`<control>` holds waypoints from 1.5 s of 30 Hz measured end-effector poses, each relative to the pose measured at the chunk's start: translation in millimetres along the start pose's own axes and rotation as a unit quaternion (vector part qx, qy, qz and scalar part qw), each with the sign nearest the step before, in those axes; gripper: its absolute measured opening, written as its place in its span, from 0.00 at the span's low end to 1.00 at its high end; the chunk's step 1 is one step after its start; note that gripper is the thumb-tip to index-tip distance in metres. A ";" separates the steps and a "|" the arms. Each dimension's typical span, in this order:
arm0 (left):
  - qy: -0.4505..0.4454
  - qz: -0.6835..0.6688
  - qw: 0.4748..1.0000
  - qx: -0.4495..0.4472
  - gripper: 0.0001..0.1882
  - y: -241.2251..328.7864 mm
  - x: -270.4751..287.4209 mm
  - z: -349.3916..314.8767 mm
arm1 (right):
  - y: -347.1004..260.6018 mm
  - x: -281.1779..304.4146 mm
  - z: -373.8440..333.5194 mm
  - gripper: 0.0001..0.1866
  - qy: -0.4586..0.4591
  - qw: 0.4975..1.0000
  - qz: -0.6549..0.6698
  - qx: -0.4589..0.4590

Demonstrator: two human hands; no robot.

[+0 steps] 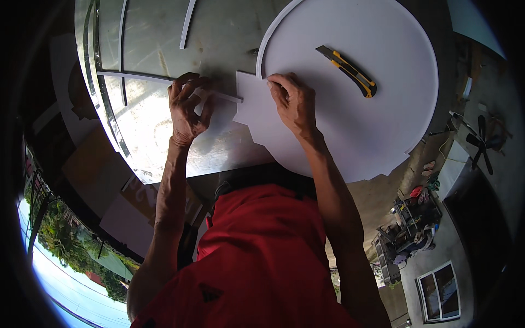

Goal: The person cuts a white plastic strip with a utility knife and applies glue to it. They then attach the strip to the edge of a large white circular board, pressing it down to secure the bond. The process involves measuring, cutting, and gluing multiple strips to the board's perimeter.

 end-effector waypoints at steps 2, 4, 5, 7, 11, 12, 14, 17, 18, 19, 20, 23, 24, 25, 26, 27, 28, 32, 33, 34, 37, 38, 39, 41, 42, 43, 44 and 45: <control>0.032 -0.029 0.998 0.047 0.12 3.4 1.8 -1.8 | 1.1 1.9 4.4 0.05 -0.014 1.000 -0.001 -0.010; 0.061 -0.091 0.984 0.138 0.12 15.5 -10.3 0.6 | 3.6 -0.6 7.9 0.05 -0.026 0.999 0.000 -0.023; 0.061 -0.098 0.979 0.168 0.11 24.0 -15.0 5.2 | 1.2 -1.7 9.7 0.05 -0.022 0.999 0.011 -0.032; 0.051 -0.128 0.956 0.259 0.10 32.6 -33.4 4.2 | -0.6 -4.3 9.8 0.06 -0.019 0.999 0.003 -0.027; 0.025 -0.243 0.853 0.461 0.09 52.7 -63.1 0.4 | -0.9 -5.5 12.9 0.06 -0.033 0.996 -0.007 -0.079; 0.049 -0.218 0.877 0.425 0.10 56.6 -67.1 0.0 | -0.6 -5.2 12.7 0.06 -0.029 0.997 -0.008 -0.064; 0.096 -0.165 0.917 0.351 0.11 63.5 -74.1 -3.4 | 0.1 -5.2 12.3 0.06 -0.020 0.999 -0.009 -0.035; 0.116 -0.150 0.925 0.329 0.10 67.1 -76.1 -5.4 | 0.9 -6.6 14.5 0.06 -0.013 1.000 -0.008 -0.026; 0.117 -0.141 0.930 0.320 0.09 67.7 -75.7 -4.4 | 1.0 -6.8 14.4 0.06 -0.013 1.000 -0.006 -0.023; 0.122 -0.138 0.933 0.310 0.09 67.7 -76.1 -4.6 | 1.2 -6.8 14.0 0.06 -0.014 1.000 -0.004 -0.019; 0.125 -0.137 0.936 0.300 0.09 68.1 -76.0 -5.2 | 0.9 -6.6 13.1 0.06 -0.014 1.000 -0.002 -0.017; 0.134 -0.129 0.941 0.283 0.08 69.9 -76.1 -5.9 | 0.4 -6.7 12.9 0.06 -0.012 1.000 -0.012 -0.013; 0.137 -0.126 0.942 0.279 0.08 70.6 -75.9 -5.4 | 0.9 -6.8 12.8 0.06 -0.011 1.000 -0.014 -0.014; 0.136 -0.128 0.942 0.279 0.08 70.8 -75.6 -4.9 | 1.5 -6.9 12.8 0.06 -0.011 1.000 -0.016 -0.016; 0.136 -0.130 0.942 0.279 0.08 70.8 -74.8 -4.0 | 1.8 -7.4 13.0 0.06 -0.010 1.000 -0.016 -0.018; 0.135 -0.131 0.942 0.279 0.08 70.6 -74.4 -3.4 | 1.6 -7.4 13.3 0.06 -0.009 1.000 -0.018 -0.017; 0.137 -0.130 0.942 0.278 0.08 70.4 -74.3 -3.3 | 1.5 -7.1 13.7 0.06 -0.009 1.000 -0.019 -0.017; 0.138 -0.123 0.942 0.281 0.08 70.3 -75.6 -3.2 | 1.9 -7.8 13.8 0.07 -0.006 1.000 -0.012 -0.017; 0.137 -0.121 0.942 0.282 0.07 70.3 -75.9 -3.2 | 3.0 -8.0 13.6 0.07 -0.005 1.000 -0.010 -0.021; 0.138 -0.121 0.942 0.281 0.07 70.5 -75.9 -3.4 | 4.2 -8.2 13.3 0.07 -0.003 1.000 -0.008 -0.026; 0.139 -0.121 0.942 0.279 0.07 70.2 -75.4 -3.1 | 5.3 -9.9 14.7 0.07 -0.006 0.998 -0.015 -0.055; 0.138 -0.121 0.942 0.281 0.07 69.8 -75.6 -3.3 | 5.3 -9.9 15.4 0.08 -0.009 0.997 -0.020 -0.068; 0.138 -0.121 0.942 0.282 0.07 69.6 -76.0 -3.3 | 5.5 -9.6 16.2 0.08 -0.018 0.995 -0.017 -0.094; 0.139 -0.118 0.941 0.285 0.07 68.9 -77.9 -3.7 | 4.1 -8.4 18.4 0.08 -0.035 0.988 -0.009 -0.147; 0.140 -0.116 0.940 0.287 0.07 68.8 -78.3 -3.9 | 3.9 -8.0 19.7 0.09 -0.041 0.986 -0.002 -0.162; 0.139 -0.126 0.937 0.296 0.07 68.0 -78.1 -4.6 | 4.0 -7.6 21.2 0.09 -0.047 0.983 0.006 -0.178; 0.138 -0.136 0.933 0.304 0.07 66.7 -77.4 -5.0 | 3.5 -7.4 22.9 0.09 -0.052 0.980 0.014 -0.192; 0.138 -0.146 0.929 0.312 0.07 65.1 -76.5 -5.6 | 1.2 -6.9 23.9 0.09 -0.058 0.976 0.021 -0.208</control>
Point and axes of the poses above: each hand's wrist, its own z-axis towards the middle knuckle, its own x-axis out of the back of the hand, y = z × x, the point moved 4 cm from there along z, towards the middle knuckle, and after that the axes turned 3 degrees about y, right-handed, at the moved point
